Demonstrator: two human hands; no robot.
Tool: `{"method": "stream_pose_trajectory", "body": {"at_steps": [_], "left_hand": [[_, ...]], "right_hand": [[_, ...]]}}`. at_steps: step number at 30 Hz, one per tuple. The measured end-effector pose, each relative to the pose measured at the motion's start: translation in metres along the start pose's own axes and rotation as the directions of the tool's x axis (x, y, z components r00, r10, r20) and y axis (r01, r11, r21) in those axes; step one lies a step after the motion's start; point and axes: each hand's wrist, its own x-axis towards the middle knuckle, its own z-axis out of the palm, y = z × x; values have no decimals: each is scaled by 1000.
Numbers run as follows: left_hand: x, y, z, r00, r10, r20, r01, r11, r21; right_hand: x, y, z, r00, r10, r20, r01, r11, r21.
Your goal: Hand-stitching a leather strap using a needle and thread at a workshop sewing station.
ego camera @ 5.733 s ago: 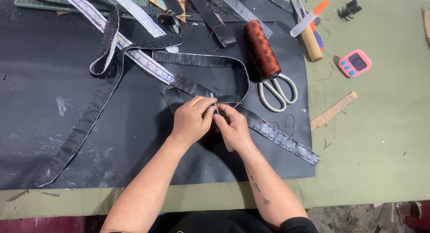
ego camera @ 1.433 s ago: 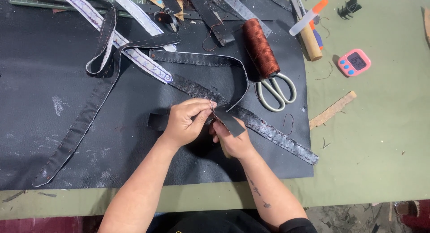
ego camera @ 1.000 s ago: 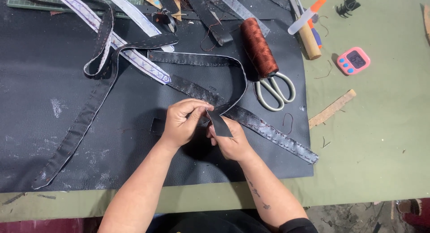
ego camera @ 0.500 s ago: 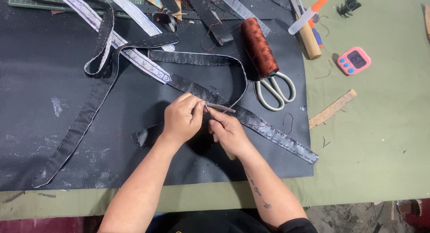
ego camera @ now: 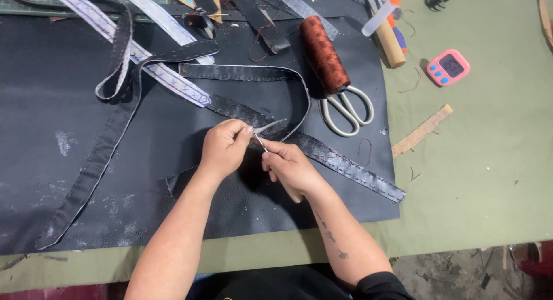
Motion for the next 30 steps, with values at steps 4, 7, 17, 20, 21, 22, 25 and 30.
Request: {"method": "stream_pose_trajectory", "body": {"at_steps": [4,7,17,20,21,22,25,30], "left_hand": [[1,-1,3,998,52,-47,-49,997,52],[2,4,5,986,157,-59,-150,983,106],[-3,13,11,981,139,-136,-127,988,90],[-2,7,9,989,43,-141,-52,997,-58],[0,7,10,988,41,-152,-48,998,-48],[0,6,10,990,-42,-135,25,992,-126],[-1,4,12,964,-245,-100,209,936,-283],[-2,-4,18,903,-430,-17,361,778,-514]], "right_hand": [[0,5,0,997,65,34,-71,978,195],[-5,2,-1,997,78,-7,-76,987,145],[-13,-28,3,980,-170,-103,144,964,-226],[-11,-22,5,977,-193,-91,169,960,-225],[-11,-23,6,977,-198,-77,176,959,-221],[-11,-23,7,978,-188,-93,169,968,-185],[-8,-14,7,982,-169,-89,159,981,-113],[-4,-4,8,984,-171,-59,166,983,-75]]}}
